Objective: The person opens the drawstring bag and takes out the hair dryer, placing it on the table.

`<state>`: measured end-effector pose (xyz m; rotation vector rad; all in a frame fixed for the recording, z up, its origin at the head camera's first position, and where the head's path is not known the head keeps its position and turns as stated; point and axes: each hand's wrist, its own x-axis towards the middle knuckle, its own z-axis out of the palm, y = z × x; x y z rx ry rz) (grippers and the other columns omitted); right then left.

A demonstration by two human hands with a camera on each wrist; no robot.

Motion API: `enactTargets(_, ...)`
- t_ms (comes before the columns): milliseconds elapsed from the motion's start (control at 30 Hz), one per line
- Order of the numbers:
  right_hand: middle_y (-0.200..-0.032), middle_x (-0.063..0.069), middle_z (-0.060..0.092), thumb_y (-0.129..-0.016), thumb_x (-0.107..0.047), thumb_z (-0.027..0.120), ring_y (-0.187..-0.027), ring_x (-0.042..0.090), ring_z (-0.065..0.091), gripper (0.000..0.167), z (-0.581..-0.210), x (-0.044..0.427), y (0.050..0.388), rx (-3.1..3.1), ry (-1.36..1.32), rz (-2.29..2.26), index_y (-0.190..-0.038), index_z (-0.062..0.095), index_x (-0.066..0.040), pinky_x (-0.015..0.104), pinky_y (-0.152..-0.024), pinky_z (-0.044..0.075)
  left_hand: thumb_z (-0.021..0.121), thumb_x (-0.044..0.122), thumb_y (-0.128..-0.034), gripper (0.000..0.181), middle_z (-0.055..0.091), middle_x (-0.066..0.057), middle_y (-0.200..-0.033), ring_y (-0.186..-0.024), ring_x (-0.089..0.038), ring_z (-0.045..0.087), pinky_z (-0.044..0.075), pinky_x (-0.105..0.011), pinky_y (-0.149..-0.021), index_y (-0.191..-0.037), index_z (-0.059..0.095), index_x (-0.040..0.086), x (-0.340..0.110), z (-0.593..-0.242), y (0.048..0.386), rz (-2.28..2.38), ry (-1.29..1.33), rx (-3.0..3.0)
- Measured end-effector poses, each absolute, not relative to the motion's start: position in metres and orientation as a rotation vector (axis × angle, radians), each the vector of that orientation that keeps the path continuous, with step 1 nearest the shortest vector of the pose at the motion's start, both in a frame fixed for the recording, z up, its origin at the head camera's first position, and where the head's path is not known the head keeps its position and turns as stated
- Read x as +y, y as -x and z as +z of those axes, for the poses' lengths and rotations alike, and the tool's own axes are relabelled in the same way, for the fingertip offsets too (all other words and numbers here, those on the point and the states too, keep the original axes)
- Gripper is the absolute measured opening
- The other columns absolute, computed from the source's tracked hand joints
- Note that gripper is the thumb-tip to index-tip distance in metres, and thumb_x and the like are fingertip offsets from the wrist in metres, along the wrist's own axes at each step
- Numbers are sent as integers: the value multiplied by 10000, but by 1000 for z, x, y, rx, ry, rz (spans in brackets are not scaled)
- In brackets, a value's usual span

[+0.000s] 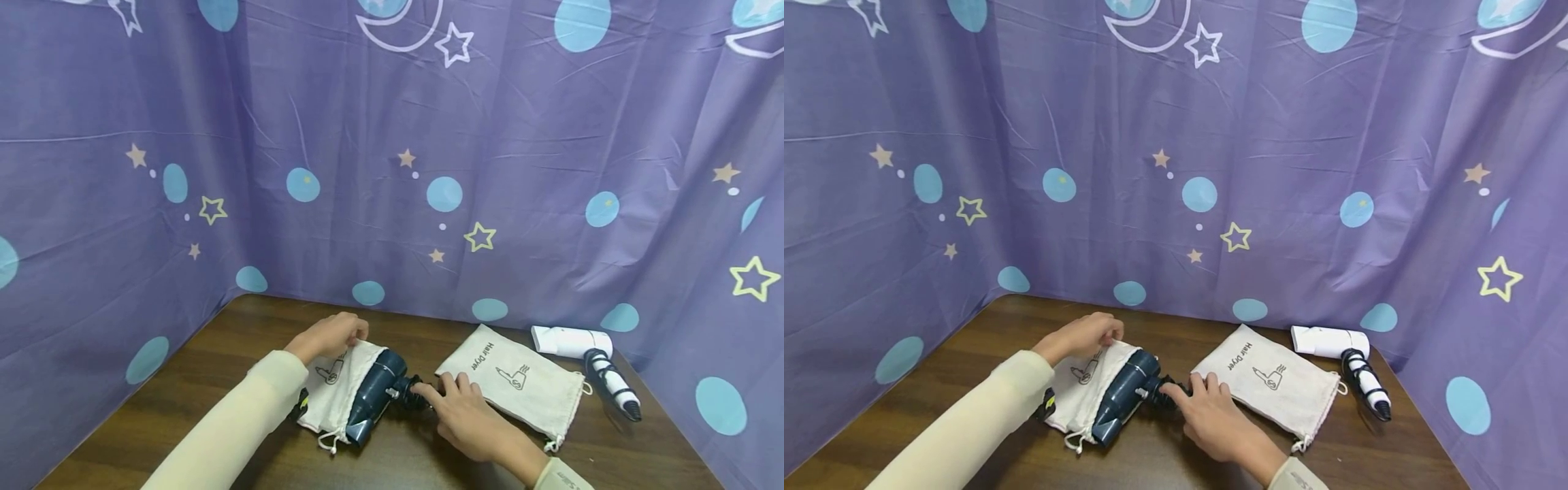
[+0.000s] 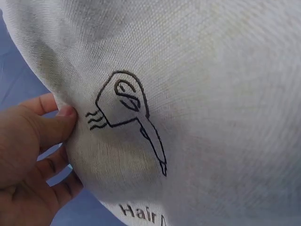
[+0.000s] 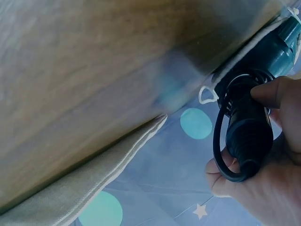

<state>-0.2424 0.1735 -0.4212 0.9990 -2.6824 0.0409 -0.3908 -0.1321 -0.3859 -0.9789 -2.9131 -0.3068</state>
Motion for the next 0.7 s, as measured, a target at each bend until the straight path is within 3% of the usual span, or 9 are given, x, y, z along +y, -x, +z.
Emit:
enactTargets(167,-1146,88,488,-824,-127,744,-915,256,415,754,-418,175,244,-2702,-992,44,-1474,422,-329,331,-678,301,669,8,-945,221,584,33,-956,-906,-178,562,499,-472,-755,-976,672,227,-134,-385,387,-305,930,-2912)
enactTargets(300,-1178,95,494,-838,-139,747,-936,262,427,752,-418,174,244,-2717,-1001,49,-1483,413,-333,339,-692,316,709,80,-946,163,597,29,-1018,-971,-204,589,521,-425,-796,-1080,678,167,-135,-381,376,-284,997,-2819)
enactTargets(500,-1178,94,501,-837,-143,744,-942,267,436,753,-418,174,245,-2704,-1002,41,-1484,410,-336,341,-690,319,750,95,-904,139,600,9,-939,-857,-148,601,521,-350,-722,-959,637,153,-145,-375,348,-242,1169,-2694)
enactTargets(700,-1181,94,499,-845,-142,734,-944,264,432,745,-419,174,246,-2712,-999,49,-1488,409,-334,338,-693,310,707,19,-875,181,552,74,-851,-761,-56,519,459,-230,-675,-875,606,170,-153,-373,319,-338,1398,-2665)
